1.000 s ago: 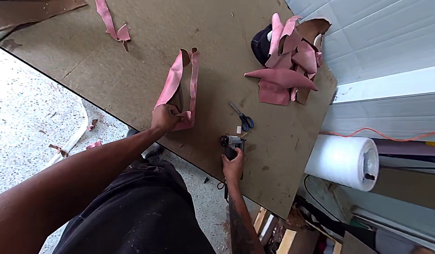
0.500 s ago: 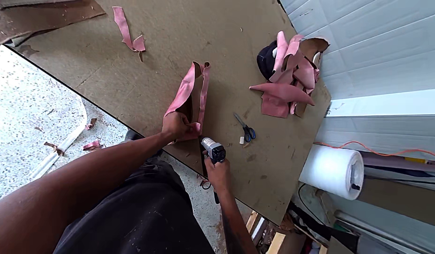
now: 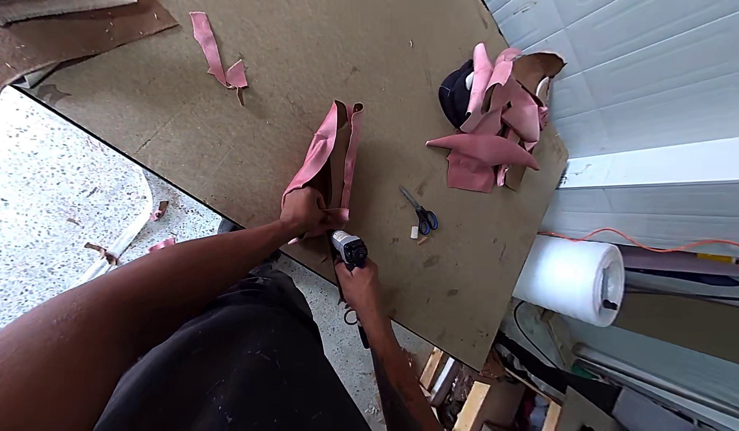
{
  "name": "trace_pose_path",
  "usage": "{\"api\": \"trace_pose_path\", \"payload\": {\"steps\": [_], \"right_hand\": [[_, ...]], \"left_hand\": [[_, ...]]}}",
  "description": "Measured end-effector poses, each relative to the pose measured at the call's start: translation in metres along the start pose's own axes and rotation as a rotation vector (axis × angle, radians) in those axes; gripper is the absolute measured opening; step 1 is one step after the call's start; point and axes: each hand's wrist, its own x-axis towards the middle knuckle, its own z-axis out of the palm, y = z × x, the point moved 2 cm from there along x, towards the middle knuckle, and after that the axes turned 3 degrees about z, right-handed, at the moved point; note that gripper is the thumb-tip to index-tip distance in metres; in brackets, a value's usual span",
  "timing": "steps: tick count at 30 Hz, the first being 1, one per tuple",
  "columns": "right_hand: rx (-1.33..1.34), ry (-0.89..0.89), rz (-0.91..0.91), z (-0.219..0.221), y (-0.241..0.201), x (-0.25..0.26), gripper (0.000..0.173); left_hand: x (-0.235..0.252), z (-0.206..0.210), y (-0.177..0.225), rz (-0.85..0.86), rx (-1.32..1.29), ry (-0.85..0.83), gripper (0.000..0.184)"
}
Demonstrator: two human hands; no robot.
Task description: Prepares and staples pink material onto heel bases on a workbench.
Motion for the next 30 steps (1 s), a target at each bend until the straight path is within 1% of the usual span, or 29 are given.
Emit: {"api": "trace_pose_path", "payload": {"steps": [2,5,9,10,12,14,15,16,17,19,20,21,23,24,25,26,30], "right_hand": [[-0.021,-0.011,0.014,0.003,-0.005,-0.005,0.024],[-0.010,-0.030,0.004,0.007,-0.012,-0.010,0.021],[-0.022,-0.040,0.032,0.014,-0.019,-0.017,0.027],[-0.022,-0.039,0.042,0.014,-0.020,-0.018,0.027],[-0.013,-0.045,0.055,0.013,-0.023,-0.019,0.028],[0.010,-0.060,0.066,0.012,-0.026,-0.022,0.029],[0.016,-0.062,0.064,0.012,-0.026,-0.022,0.029],[0.021,-0.061,0.057,0.013,-0.026,-0.023,0.028],[0.026,-0.054,0.048,0.014,-0.027,-0.024,0.027],[0.021,-0.033,0.020,0.014,-0.027,-0.021,0.024],[0.017,-0.032,0.014,0.014,-0.028,-0.021,0.024],[0.012,-0.034,0.012,0.013,-0.028,-0.022,0.024],[0.005,-0.037,0.019,0.011,-0.027,-0.025,0.026],[0.003,-0.033,0.011,0.012,-0.026,-0.025,0.027],[0.007,-0.023,-0.001,0.012,-0.026,-0.023,0.027],[0.015,-0.011,-0.009,0.013,-0.025,-0.022,0.026],[0.045,-0.006,-0.010,0.015,-0.025,-0.020,0.027]], "left_hand": [[0.001,0.000,-0.001,0.006,0.008,0.000,0.030],[0.003,-0.001,0.000,0.013,0.024,-0.010,0.032],[0.004,-0.003,0.002,0.051,0.044,-0.066,0.030],[0.004,-0.005,0.003,0.101,0.049,-0.063,0.028],[-0.006,-0.021,0.007,0.277,0.062,-0.027,0.024],[-0.036,-0.044,0.002,0.504,0.111,0.035,0.022],[-0.055,-0.053,-0.006,0.589,0.145,0.062,0.023],[-0.074,-0.058,-0.019,0.645,0.179,0.086,0.027],[-0.091,-0.057,-0.035,0.676,0.208,0.095,0.034],[-0.106,-0.035,-0.063,0.692,0.288,0.092,0.053],[-0.107,-0.019,-0.073,0.700,0.312,0.092,0.056],[-0.106,-0.005,-0.077,0.725,0.315,0.101,0.052],[-0.098,0.014,-0.075,0.795,0.266,0.149,0.026],[-0.094,0.017,-0.073,0.815,0.235,0.179,0.014],[-0.090,0.016,-0.071,0.825,0.215,0.207,0.010],[-0.087,0.013,-0.070,0.828,0.209,0.224,0.012],[-0.081,0.007,-0.068,0.765,0.183,0.219,0.014]]}}
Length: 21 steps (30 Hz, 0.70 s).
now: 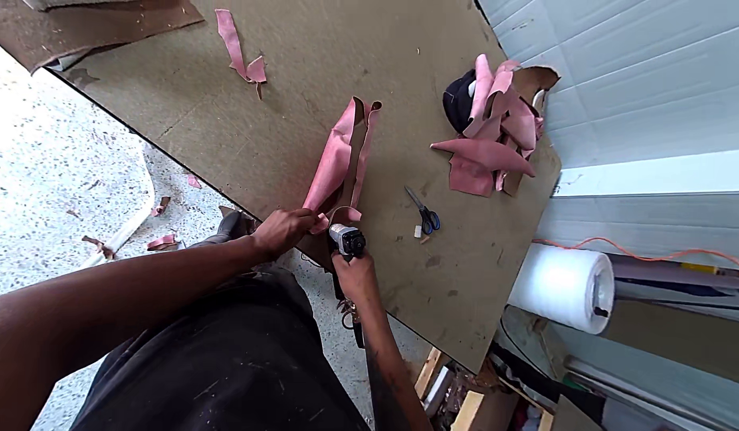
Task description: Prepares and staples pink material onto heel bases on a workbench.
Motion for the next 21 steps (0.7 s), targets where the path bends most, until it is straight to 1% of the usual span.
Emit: {"api": "trace_pose_path", "payload": {"steps": [3,6,8,10,12,13,16,18,21], "right_hand": [[-0.001,0.000,0.016,0.001,-0.001,0.000,0.028],[0.017,-0.013,0.030,0.003,0.000,0.000,0.029],[0.032,-0.014,0.043,0.005,0.001,0.001,0.028],[0.040,-0.018,0.065,0.006,0.001,0.002,0.026],[0.043,-0.012,0.088,0.009,0.001,0.001,0.025],[0.048,-0.010,0.100,0.010,0.000,0.000,0.025],[0.041,-0.010,0.124,0.014,-0.004,-0.001,0.026],[0.043,-0.006,0.136,0.017,-0.007,0.000,0.025],[0.091,0.014,0.149,0.021,-0.008,0.000,0.026]], "left_hand": [[0.011,-0.003,-0.006,-0.187,-0.108,0.003,0.012],[0.022,-0.012,-0.018,-0.465,-0.228,-0.086,0.002],[0.030,-0.017,-0.027,-0.578,-0.309,-0.171,0.010],[0.037,-0.019,-0.033,-0.613,-0.334,-0.221,0.013],[0.042,-0.018,-0.034,-0.582,-0.286,-0.250,0.014],[0.045,-0.019,-0.033,-0.527,-0.245,-0.246,0.012],[0.054,-0.025,-0.035,-0.266,-0.051,-0.207,0.008],[0.063,-0.029,-0.045,-0.150,0.069,-0.184,0.012],[0.077,-0.031,-0.058,-0.124,0.178,-0.280,0.023]]}}
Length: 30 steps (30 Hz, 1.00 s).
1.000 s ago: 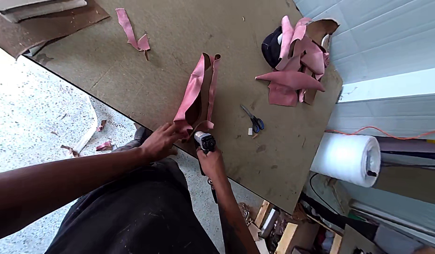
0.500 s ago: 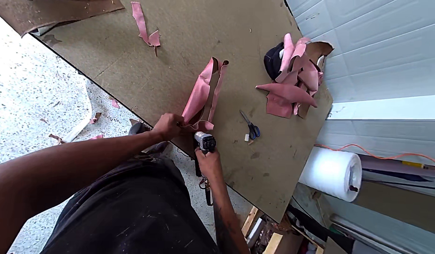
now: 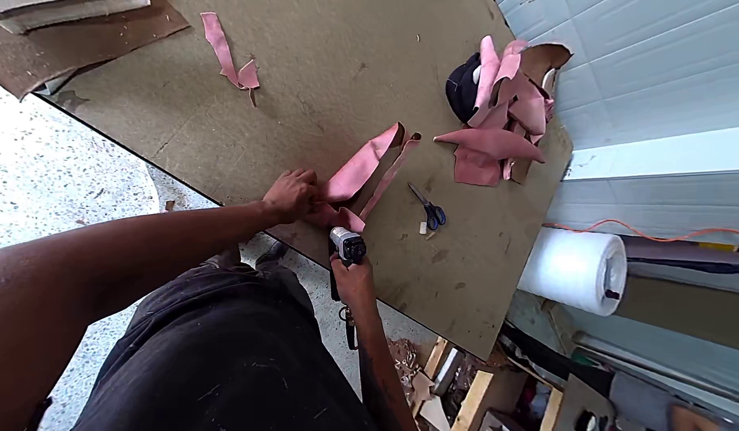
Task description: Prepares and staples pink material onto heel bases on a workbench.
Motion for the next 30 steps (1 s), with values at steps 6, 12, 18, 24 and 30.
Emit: {"api": "trace_pose_path", "payload": {"steps": [6,12,18,24,30], "right_hand": [[0.062,0.016,0.043,0.001,-0.006,-0.003,0.025],[0.123,0.056,0.069,0.008,-0.012,-0.008,0.027],[0.145,0.038,0.081,0.002,-0.010,-0.013,0.029],[0.059,0.006,0.062,-0.008,-0.001,-0.007,0.028],[0.109,0.008,0.078,-0.002,0.005,-0.006,0.027]], "left_hand": [[-0.006,-0.007,0.010,0.281,-0.080,0.018,0.027],[-0.015,0.017,0.025,0.463,-0.112,0.030,0.014],[-0.009,0.016,0.025,0.294,-0.196,-0.016,0.011],[-0.006,0.021,0.029,-0.123,-0.382,-0.015,0.005],[0.015,0.012,0.025,-0.276,-0.386,-0.204,0.015]]}}
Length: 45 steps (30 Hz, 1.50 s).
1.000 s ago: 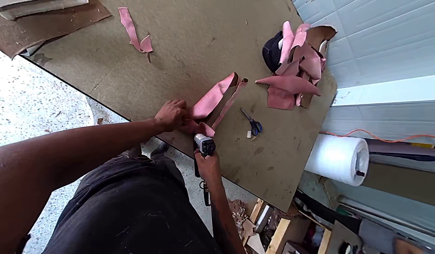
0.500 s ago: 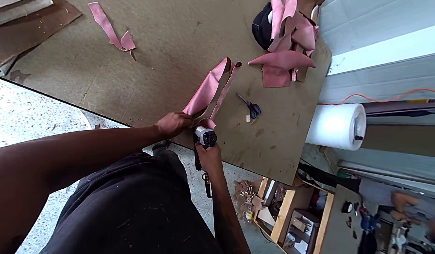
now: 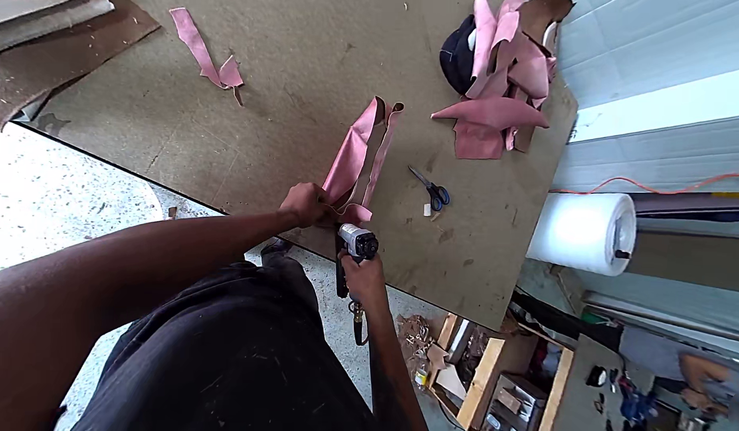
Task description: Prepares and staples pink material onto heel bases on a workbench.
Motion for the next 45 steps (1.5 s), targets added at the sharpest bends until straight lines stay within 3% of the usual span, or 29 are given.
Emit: {"api": "trace_pose_path", "payload": {"steps": [4,11,20,36,45], "right_hand": [[0.025,-0.005,0.023,0.003,-0.003,-0.003,0.026],[0.063,-0.013,0.000,0.021,-0.008,-0.014,0.015],[0.054,0.003,0.078,0.029,-0.022,-0.020,0.021],[0.102,0.015,0.074,0.038,-0.031,-0.027,0.016],[0.083,0.036,0.152,0.049,-0.044,-0.035,0.016]], "left_hand": [[0.016,-0.006,0.006,-0.026,0.091,-0.142,0.024],[0.018,-0.005,0.001,0.005,0.057,-0.116,0.024],[0.023,-0.006,0.002,0.045,0.078,-0.158,0.027],[0.033,-0.012,0.008,0.079,0.163,-0.249,0.036],[0.034,-0.013,0.008,0.082,0.154,-0.273,0.032]]}}
